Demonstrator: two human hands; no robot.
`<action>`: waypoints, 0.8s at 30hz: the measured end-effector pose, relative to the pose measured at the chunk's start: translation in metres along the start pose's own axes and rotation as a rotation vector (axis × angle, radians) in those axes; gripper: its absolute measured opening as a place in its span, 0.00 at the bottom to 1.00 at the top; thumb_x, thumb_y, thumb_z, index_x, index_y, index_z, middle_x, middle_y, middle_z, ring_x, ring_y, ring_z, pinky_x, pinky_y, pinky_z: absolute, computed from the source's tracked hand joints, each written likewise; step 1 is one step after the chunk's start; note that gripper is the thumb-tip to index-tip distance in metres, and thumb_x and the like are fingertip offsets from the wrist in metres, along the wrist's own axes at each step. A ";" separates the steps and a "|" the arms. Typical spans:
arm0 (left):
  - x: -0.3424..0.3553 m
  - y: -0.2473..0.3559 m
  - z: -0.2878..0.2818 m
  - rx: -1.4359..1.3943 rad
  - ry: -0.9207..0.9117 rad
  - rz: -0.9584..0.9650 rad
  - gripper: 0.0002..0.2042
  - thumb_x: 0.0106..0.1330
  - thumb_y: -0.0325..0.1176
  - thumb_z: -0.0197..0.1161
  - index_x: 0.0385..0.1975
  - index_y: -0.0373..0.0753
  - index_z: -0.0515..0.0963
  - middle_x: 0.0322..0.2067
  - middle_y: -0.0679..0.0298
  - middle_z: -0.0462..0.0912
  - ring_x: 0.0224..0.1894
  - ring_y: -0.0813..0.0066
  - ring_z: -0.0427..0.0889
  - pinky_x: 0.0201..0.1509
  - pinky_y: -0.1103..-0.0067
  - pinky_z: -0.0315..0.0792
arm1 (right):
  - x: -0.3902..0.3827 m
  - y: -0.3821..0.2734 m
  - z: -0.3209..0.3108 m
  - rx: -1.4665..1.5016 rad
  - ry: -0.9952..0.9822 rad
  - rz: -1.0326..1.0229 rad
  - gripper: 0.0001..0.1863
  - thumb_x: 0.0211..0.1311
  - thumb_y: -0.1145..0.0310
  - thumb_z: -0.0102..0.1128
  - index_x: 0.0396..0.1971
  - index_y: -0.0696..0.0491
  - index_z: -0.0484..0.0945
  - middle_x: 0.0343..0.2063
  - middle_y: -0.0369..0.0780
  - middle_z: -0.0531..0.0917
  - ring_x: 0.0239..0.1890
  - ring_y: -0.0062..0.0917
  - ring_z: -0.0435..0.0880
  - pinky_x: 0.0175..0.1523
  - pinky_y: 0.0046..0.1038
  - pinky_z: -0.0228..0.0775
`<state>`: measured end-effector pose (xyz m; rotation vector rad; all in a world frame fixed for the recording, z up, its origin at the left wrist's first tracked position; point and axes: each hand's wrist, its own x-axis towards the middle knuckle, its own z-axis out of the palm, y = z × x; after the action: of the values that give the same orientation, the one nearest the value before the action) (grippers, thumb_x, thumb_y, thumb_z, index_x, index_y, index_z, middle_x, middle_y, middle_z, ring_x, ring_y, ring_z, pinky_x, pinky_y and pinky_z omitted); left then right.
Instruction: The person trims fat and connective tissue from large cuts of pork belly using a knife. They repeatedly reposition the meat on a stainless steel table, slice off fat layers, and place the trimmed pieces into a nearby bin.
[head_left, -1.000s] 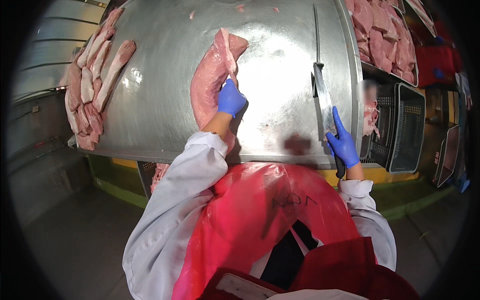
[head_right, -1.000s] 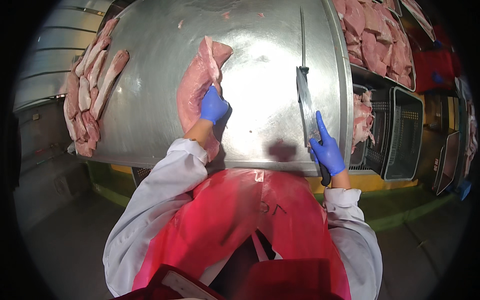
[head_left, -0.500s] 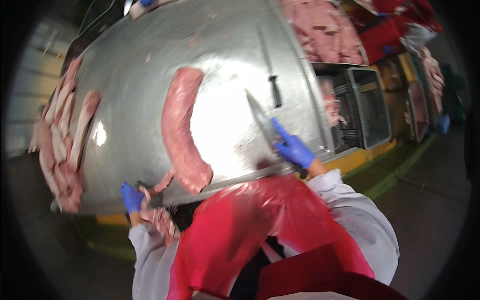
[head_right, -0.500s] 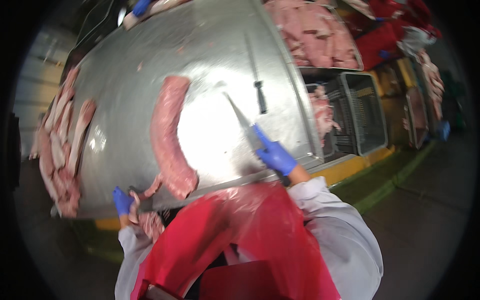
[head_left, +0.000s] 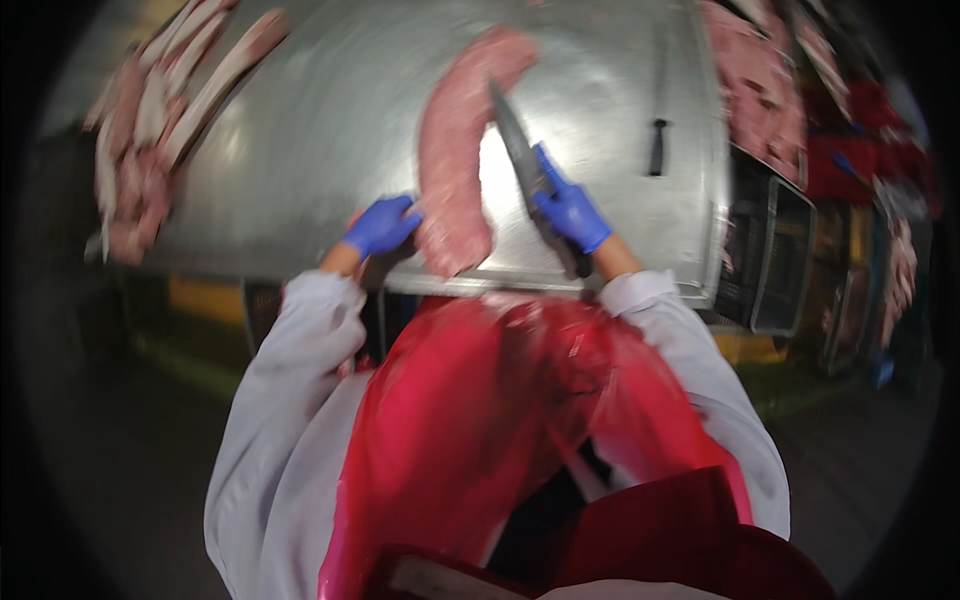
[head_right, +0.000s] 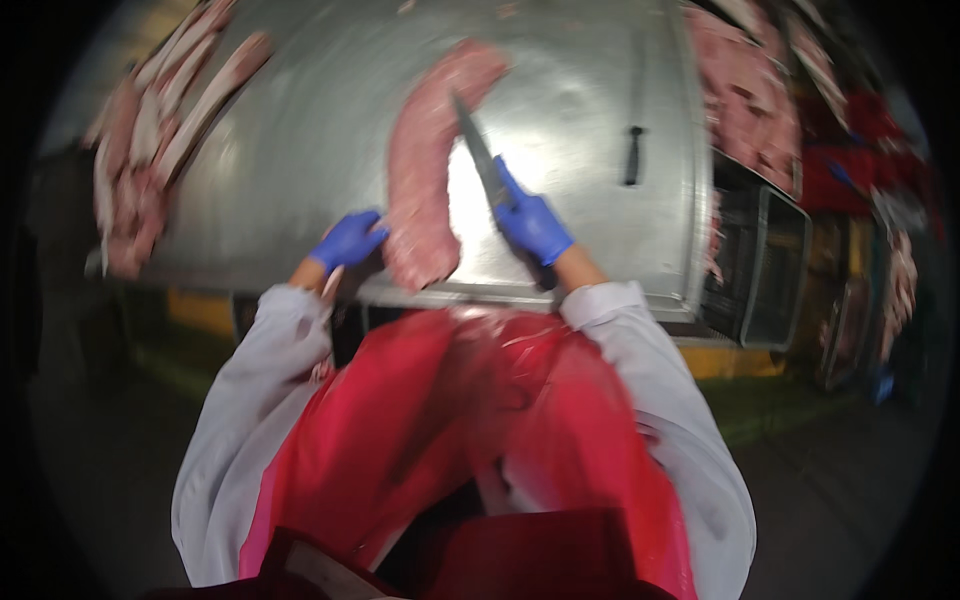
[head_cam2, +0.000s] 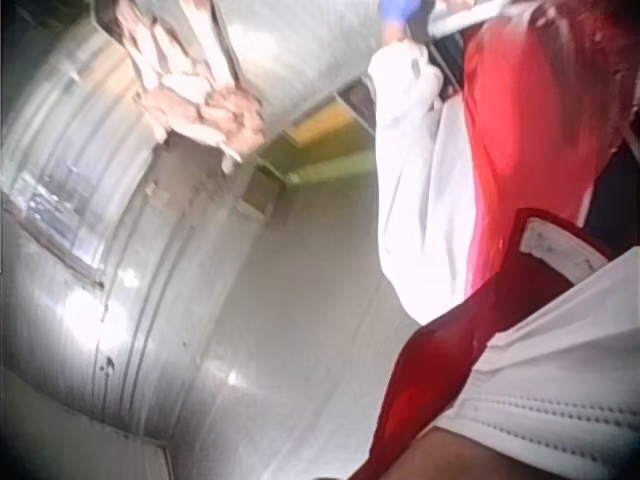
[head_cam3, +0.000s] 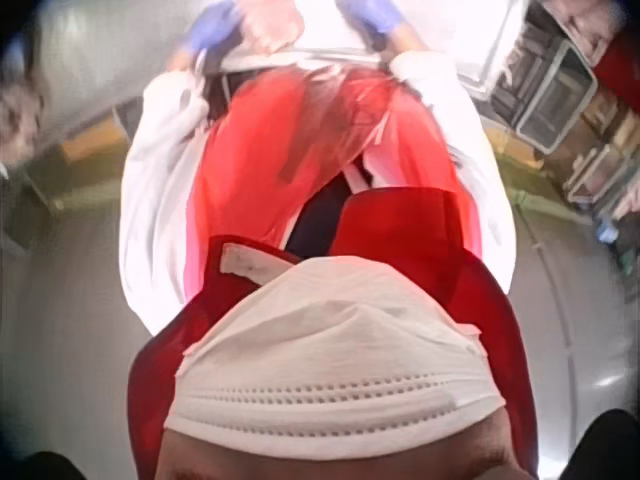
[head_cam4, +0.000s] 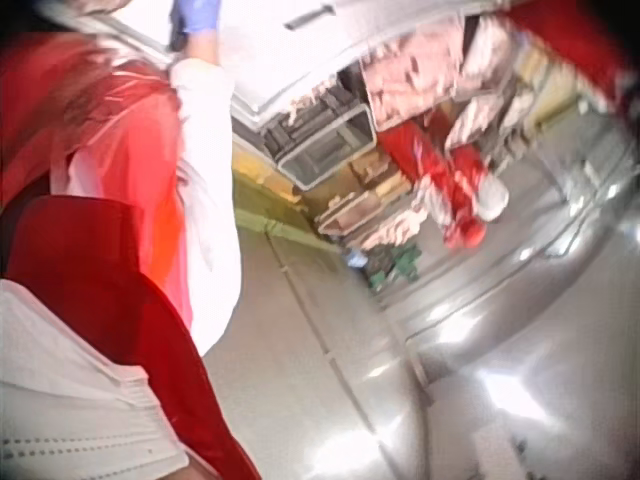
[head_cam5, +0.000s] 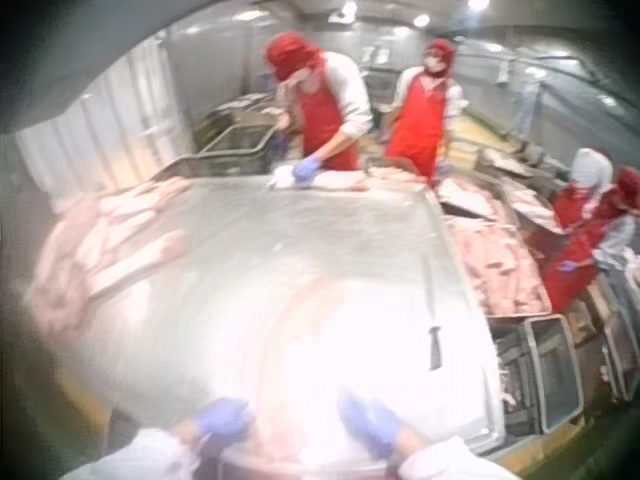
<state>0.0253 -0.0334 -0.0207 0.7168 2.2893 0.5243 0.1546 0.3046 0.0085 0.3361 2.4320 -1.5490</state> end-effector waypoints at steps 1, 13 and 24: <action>-0.015 0.003 -0.003 -0.005 0.107 0.043 0.19 0.65 0.47 0.58 0.41 0.34 0.78 0.36 0.41 0.82 0.41 0.39 0.81 0.47 0.58 0.74 | 0.006 -0.013 0.009 -0.005 -0.045 -0.004 0.43 0.65 0.65 0.54 0.77 0.36 0.46 0.39 0.54 0.85 0.38 0.41 0.88 0.48 0.38 0.77; -0.053 0.045 -0.012 0.156 0.330 -0.089 0.12 0.58 0.37 0.62 0.38 0.38 0.79 0.33 0.46 0.84 0.39 0.42 0.82 0.43 0.56 0.75 | 0.062 -0.051 0.099 -0.416 -0.628 -0.187 0.39 0.68 0.61 0.51 0.77 0.36 0.48 0.37 0.51 0.85 0.28 0.35 0.84 0.41 0.35 0.77; -0.110 0.060 -0.034 0.215 0.384 -0.180 0.14 0.57 0.35 0.63 0.42 0.39 0.79 0.34 0.46 0.84 0.39 0.43 0.82 0.43 0.57 0.76 | 0.029 -0.077 0.061 -0.545 -0.936 -0.436 0.35 0.71 0.61 0.47 0.76 0.35 0.49 0.37 0.52 0.84 0.31 0.34 0.86 0.44 0.35 0.77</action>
<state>0.0906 -0.0604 0.0880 0.5357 2.7696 0.3569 0.1069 0.2196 0.0403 -0.8653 2.0390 -0.7715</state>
